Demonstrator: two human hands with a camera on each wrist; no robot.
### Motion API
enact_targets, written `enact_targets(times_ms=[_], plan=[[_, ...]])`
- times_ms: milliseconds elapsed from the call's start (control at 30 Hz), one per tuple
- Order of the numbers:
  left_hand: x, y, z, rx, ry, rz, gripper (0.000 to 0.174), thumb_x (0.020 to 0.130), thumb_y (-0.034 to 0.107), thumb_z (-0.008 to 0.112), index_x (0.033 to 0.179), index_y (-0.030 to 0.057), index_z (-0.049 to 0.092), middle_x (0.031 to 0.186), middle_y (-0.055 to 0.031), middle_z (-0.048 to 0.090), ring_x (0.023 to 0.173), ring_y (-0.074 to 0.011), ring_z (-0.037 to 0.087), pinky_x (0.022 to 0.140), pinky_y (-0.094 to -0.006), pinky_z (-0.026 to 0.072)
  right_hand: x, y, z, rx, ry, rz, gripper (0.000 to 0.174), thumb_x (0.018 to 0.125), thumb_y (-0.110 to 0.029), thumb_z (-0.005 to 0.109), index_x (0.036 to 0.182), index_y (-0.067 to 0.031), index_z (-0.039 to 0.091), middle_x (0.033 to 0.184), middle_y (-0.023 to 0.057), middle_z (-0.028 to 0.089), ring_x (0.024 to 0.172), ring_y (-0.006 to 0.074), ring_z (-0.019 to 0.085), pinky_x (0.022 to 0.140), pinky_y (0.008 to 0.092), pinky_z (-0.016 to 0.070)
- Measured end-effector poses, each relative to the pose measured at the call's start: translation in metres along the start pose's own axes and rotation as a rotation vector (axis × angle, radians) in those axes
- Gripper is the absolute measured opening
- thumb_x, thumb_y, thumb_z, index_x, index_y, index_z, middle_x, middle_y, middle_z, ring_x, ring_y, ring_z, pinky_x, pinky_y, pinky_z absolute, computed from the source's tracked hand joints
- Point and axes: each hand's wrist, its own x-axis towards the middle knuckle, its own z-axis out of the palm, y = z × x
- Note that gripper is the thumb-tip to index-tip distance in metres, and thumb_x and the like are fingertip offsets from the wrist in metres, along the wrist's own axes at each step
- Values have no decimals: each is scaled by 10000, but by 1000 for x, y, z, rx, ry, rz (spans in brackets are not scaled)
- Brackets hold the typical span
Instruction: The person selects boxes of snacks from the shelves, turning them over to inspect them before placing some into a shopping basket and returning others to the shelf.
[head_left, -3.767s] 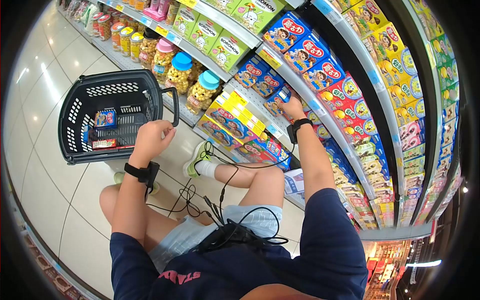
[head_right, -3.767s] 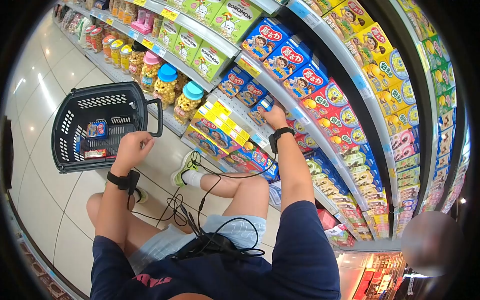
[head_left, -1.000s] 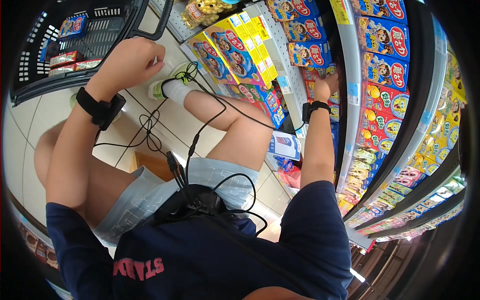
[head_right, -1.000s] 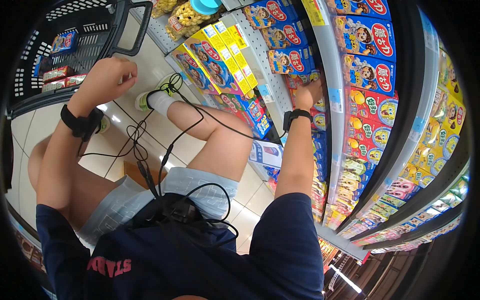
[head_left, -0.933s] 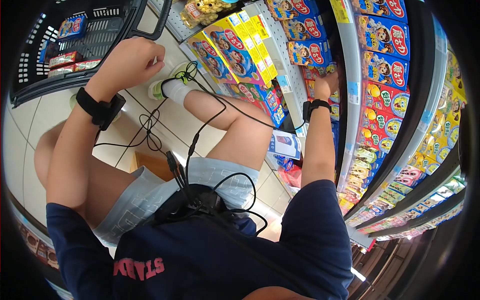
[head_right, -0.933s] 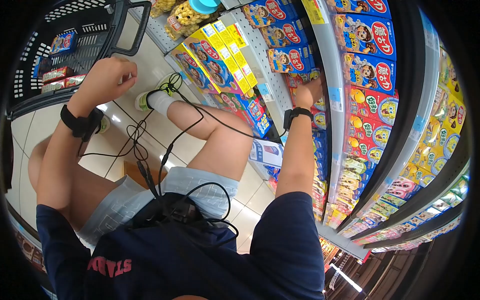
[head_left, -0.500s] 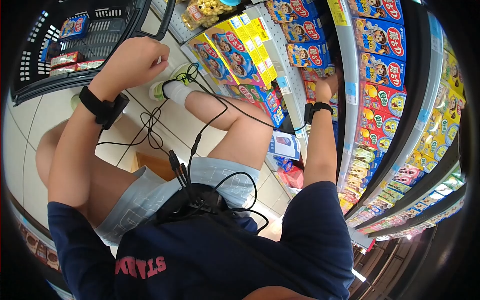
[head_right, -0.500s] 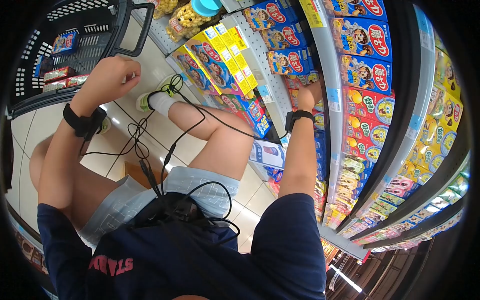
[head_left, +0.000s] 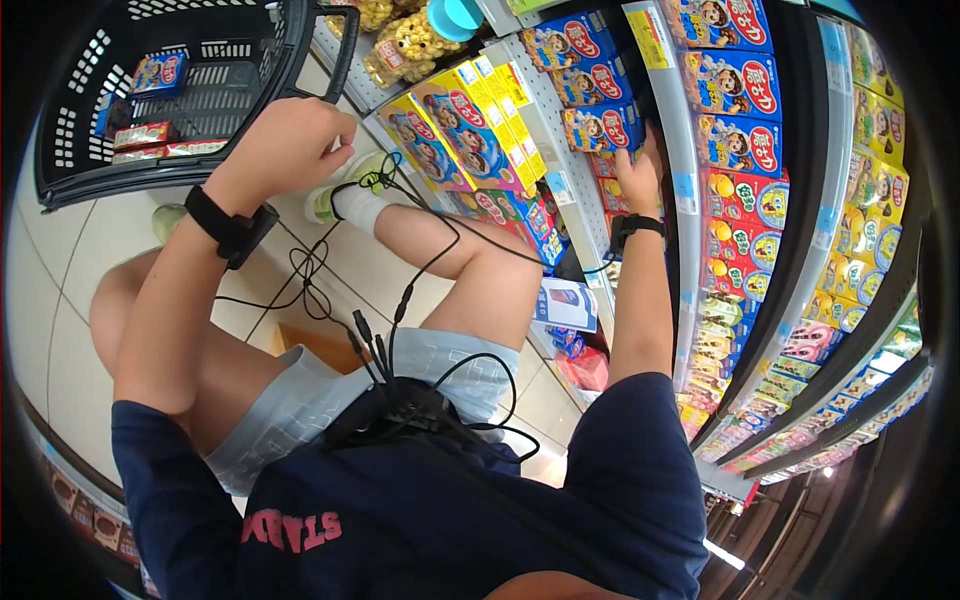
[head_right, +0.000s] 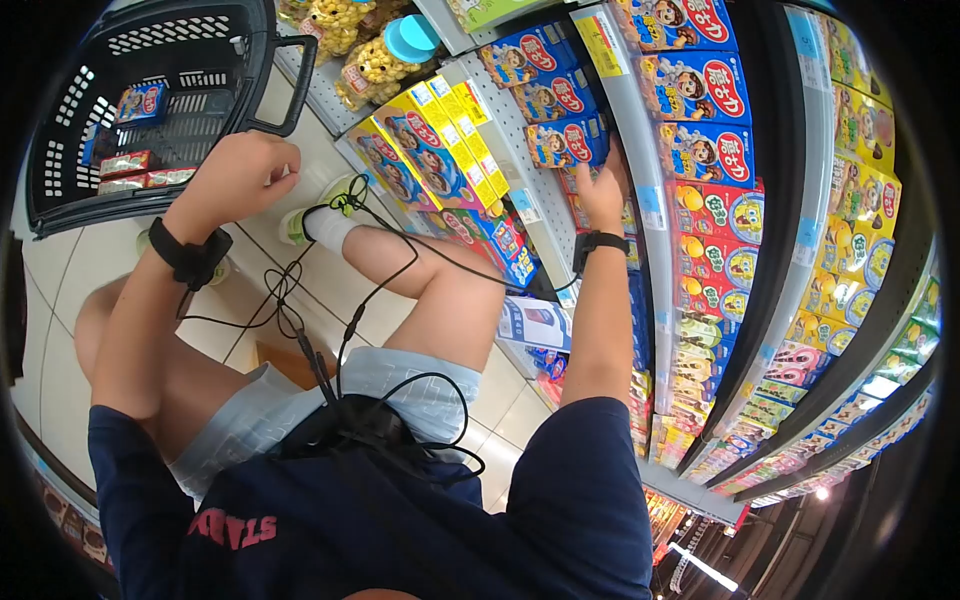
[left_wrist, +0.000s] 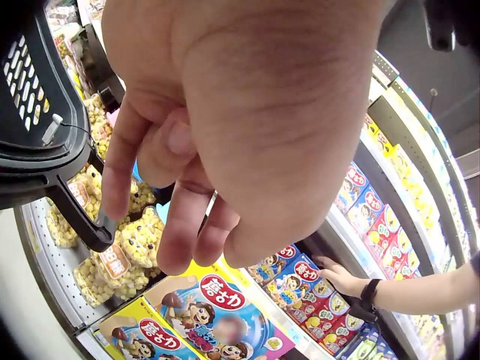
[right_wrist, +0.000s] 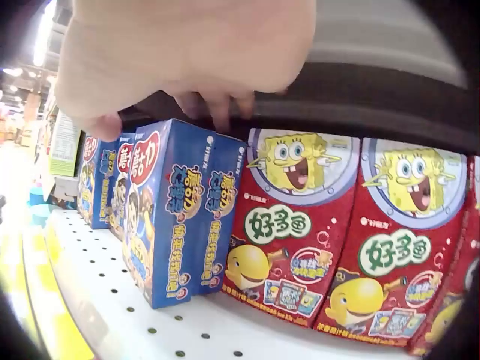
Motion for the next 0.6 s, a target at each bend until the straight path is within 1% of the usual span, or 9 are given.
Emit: enact_targets(times_ms=[33, 67, 167, 200, 233, 267, 300, 433, 600], plan=[[0, 0, 1, 8, -3, -7, 93, 805, 154, 669, 796, 67, 637, 697, -108, 627, 693, -319, 636, 633, -421, 497, 0, -7, 2, 37, 248, -306, 786, 830, -413, 673, 1397, 67, 416, 1283, 349, 552, 1205, 457, 539, 1025, 476, 425], [1, -1, 2, 18, -3, 27, 100, 799, 166, 667, 797, 69, 640, 698, -113, 627, 695, -325, 634, 635, -428, 497, 5, -7, 3, -52, 233, -324, 850, 839, -445, 692, 1454, 38, 360, 1344, 313, 525, 1254, 429, 511, 1053, 441, 403], [-4, -8, 12, 77, 58, 95, 124, 785, 193, 661, 791, 70, 648, 699, -127, 628, 701, -343, 634, 641, -444, 500, 17, 2, 5, 225, -384, 147, 751, 846, -441, 721, 1381, 10, 446, 1242, 219, 615, 1120, 352, 609, 976, 429, 467], [-6, -6, 9, 69, 44, 54, 131, 782, 198, 659, 780, 67, 651, 702, -130, 633, 701, -347, 638, 644, -445, 506, 11, -13, -5, 318, -358, 137, 700, 862, -353, 725, 1386, 10, 435, 1205, 191, 628, 1128, 334, 607, 987, 416, 465], [-6, -4, 6, 62, 36, 17, 138, 779, 202, 658, 768, 64, 654, 706, -132, 639, 701, -351, 643, 646, -446, 512, 24, 18, 23, 570, -224, -212, 668, 887, -281, 703, 1409, 7, 404, 1253, 169, 596, 1196, 306, 567, 1040, 397, 428], [-6, -4, 5, 80, 29, 16, 140, 772, 199, 657, 753, 61, 657, 707, -136, 644, 696, -352, 646, 640, -444, 517, 17, 7, 13, 590, -291, -5, 669, 901, -234, 681, 1441, 6, 366, 1350, 161, 536, 1257, 281, 519, 1086, 370, 381], [-6, -4, 5, 88, 26, 27, 142, 765, 197, 655, 738, 58, 660, 708, -139, 650, 690, -352, 649, 634, -442, 522, 33, 43, 35, 469, -157, -284, 668, 910, -231, 665, 1454, 0, 354, 1413, 166, 481, 1295, 273, 482, 1113, 362, 346], [-6, -4, 6, 70, 12, 18, 137, 753, 174, 649, 717, 43, 655, 700, -145, 650, 665, -342, 649, 602, -432, 522, 24, 21, 10, 159, -147, -177, 703, 874, -225, 648, 1469, 0, 348, 1414, 226, 488, 1334, 340, 461, 1129, 386, 337], [-5, -1, 7, 40, -27, -10, 136, 765, 194, 655, 742, 60, 664, 706, -151, 647, 685, -360, 647, 626, -457, 514, 30, 33, 18, 416, -154, -318, 720, 877, -291, 677, 1463, -4, 372, 1402, 202, 514, 1318, 324, 482, 1115, 389, 353]])
